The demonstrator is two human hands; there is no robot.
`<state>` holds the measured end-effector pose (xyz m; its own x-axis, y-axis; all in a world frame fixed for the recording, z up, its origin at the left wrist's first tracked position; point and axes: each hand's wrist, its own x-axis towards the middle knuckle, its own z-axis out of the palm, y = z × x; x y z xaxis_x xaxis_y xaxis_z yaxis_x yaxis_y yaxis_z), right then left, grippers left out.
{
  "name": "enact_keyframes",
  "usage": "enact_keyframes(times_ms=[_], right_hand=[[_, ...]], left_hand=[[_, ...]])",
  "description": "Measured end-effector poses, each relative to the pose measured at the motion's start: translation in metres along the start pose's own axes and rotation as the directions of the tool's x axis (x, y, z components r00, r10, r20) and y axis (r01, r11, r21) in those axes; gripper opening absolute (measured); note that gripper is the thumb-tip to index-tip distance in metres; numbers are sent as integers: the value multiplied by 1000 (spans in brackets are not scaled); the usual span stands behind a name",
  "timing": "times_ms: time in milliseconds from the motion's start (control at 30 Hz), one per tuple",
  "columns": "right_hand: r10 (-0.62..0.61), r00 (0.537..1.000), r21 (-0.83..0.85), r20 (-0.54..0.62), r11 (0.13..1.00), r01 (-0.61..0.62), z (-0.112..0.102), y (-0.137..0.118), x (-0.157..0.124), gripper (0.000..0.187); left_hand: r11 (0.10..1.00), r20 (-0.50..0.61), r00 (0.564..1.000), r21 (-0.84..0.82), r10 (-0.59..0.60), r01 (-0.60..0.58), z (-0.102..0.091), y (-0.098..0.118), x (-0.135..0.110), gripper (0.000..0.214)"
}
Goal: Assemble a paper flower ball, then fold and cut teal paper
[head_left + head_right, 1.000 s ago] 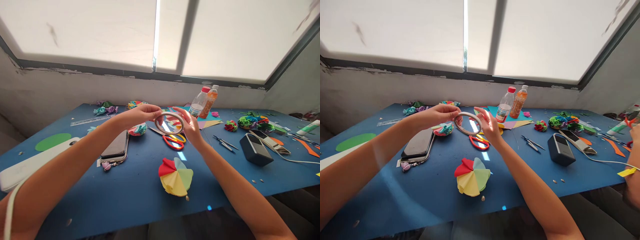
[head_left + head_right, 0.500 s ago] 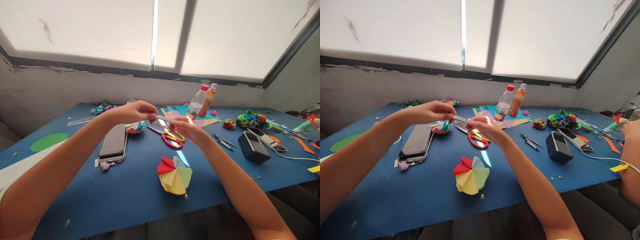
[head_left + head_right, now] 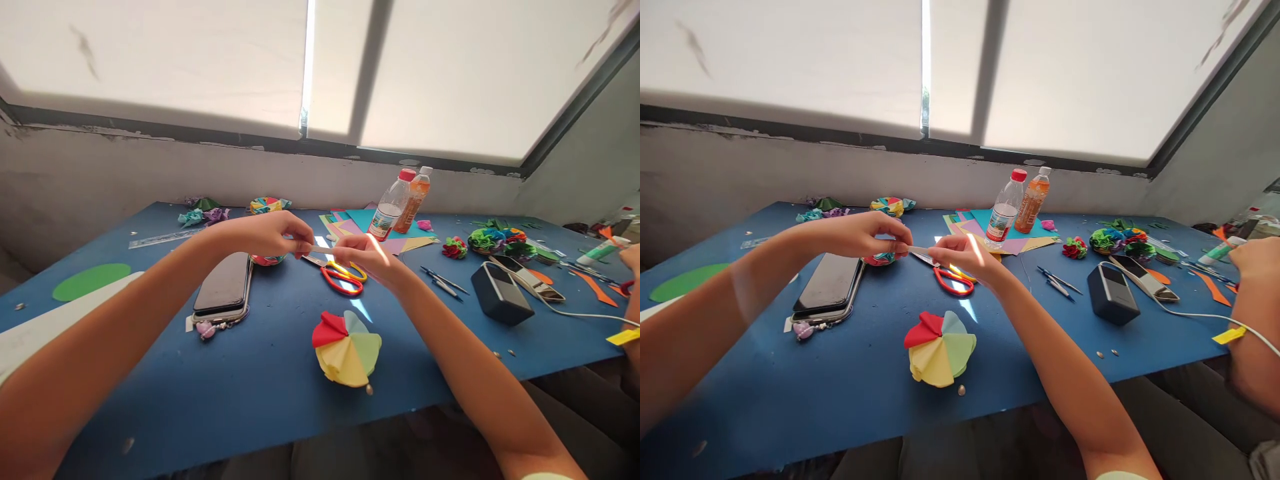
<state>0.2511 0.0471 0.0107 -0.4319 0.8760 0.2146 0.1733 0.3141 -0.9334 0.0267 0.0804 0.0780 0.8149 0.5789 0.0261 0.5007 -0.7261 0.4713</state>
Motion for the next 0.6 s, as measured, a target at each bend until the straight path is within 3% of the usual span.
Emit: enact_keyframes(times_ms=[133, 267, 600], right_hand=[[-28, 998, 11, -47, 1000, 28, 5, -2, 1, 30], [-32, 999, 128, -30, 991, 35, 7, -10, 1, 26], [-104, 994, 155, -13, 982, 105, 5, -12, -2, 15]], left_hand=[[992, 64, 998, -126, -4, 12, 11, 8, 3, 33], [964, 75, 996, -264, 47, -26, 16, 9, 6, 39], [944, 108, 991, -326, 84, -44, 15, 4, 5, 37]])
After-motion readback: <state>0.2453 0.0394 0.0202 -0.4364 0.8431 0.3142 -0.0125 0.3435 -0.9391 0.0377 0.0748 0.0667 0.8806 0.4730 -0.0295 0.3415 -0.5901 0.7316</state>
